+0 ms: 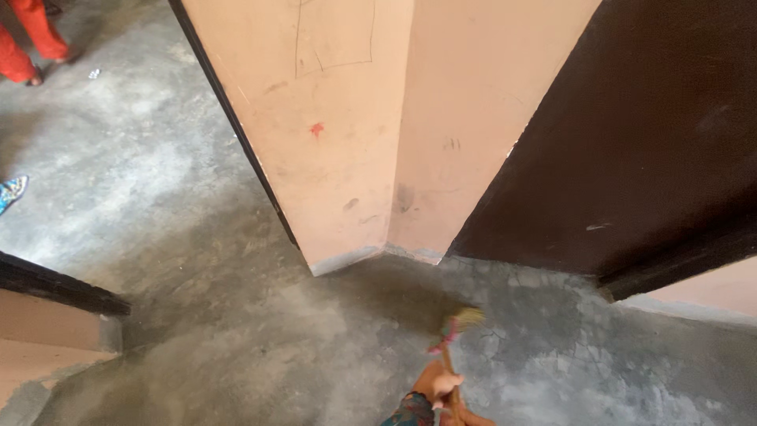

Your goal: The person sweeps a concrete floor with a traditional straw broom, gathering debris into a pile and moving it toward a doorway. The person then walks into an adjacent room and continues sweeping near furniture.

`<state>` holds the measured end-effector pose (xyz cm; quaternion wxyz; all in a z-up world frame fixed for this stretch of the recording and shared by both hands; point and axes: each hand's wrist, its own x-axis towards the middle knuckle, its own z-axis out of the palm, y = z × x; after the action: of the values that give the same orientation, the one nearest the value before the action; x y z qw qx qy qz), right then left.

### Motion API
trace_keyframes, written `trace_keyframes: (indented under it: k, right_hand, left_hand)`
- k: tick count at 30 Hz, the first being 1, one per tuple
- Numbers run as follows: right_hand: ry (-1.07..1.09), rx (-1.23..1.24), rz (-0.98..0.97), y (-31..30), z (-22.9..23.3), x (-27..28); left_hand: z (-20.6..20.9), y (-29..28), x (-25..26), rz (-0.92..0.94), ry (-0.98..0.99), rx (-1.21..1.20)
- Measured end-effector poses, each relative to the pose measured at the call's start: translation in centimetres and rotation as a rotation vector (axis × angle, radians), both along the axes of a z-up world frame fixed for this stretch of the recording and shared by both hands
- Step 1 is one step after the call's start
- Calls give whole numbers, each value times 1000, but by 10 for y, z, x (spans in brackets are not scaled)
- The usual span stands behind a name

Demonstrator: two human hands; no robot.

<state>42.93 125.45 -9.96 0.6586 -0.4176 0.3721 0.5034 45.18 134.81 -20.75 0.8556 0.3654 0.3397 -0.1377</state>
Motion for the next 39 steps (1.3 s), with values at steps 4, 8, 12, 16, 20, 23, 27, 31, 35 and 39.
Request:
trace_keyframes:
  k: [4, 8, 12, 16, 20, 23, 27, 31, 35, 39]
  right_hand:
    - [24, -38, 70, 6, 6, 5]
    - [22, -61, 168, 17, 8, -1]
    - [18, -84, 270, 45, -11, -11]
    - [22, -110, 377, 83, -27, -34]
    - [2, -118, 520, 134, -31, -71]
    - [-9, -115, 644, 180, -34, -113]
    - [-33, -94, 853, 249, -37, -180]
    - [-117, -76, 1117, 314, -44, -247]
    - [-332, -38, 1470, 366, -55, -293]
    - [-586, 5, 1802, 397, -62, -333]
  left_hand:
    - [-17, 19, -24, 86, 72, -12]
    - [-35, 41, -41, 164, 201, -35]
    - [-49, 75, -60, 302, 274, -147]
    - [-57, 121, -95, 343, 361, -181]
    - [-58, 182, -145, 404, 373, -177]
    - [-56, 227, -200, 446, 355, -187]
    - [-52, 296, -286, 492, 383, -159]
    - [-49, 361, -368, 535, 504, -166]
    - [-43, 408, -438, 638, 570, -134]
    - [-35, 432, -507, 742, 584, -99]
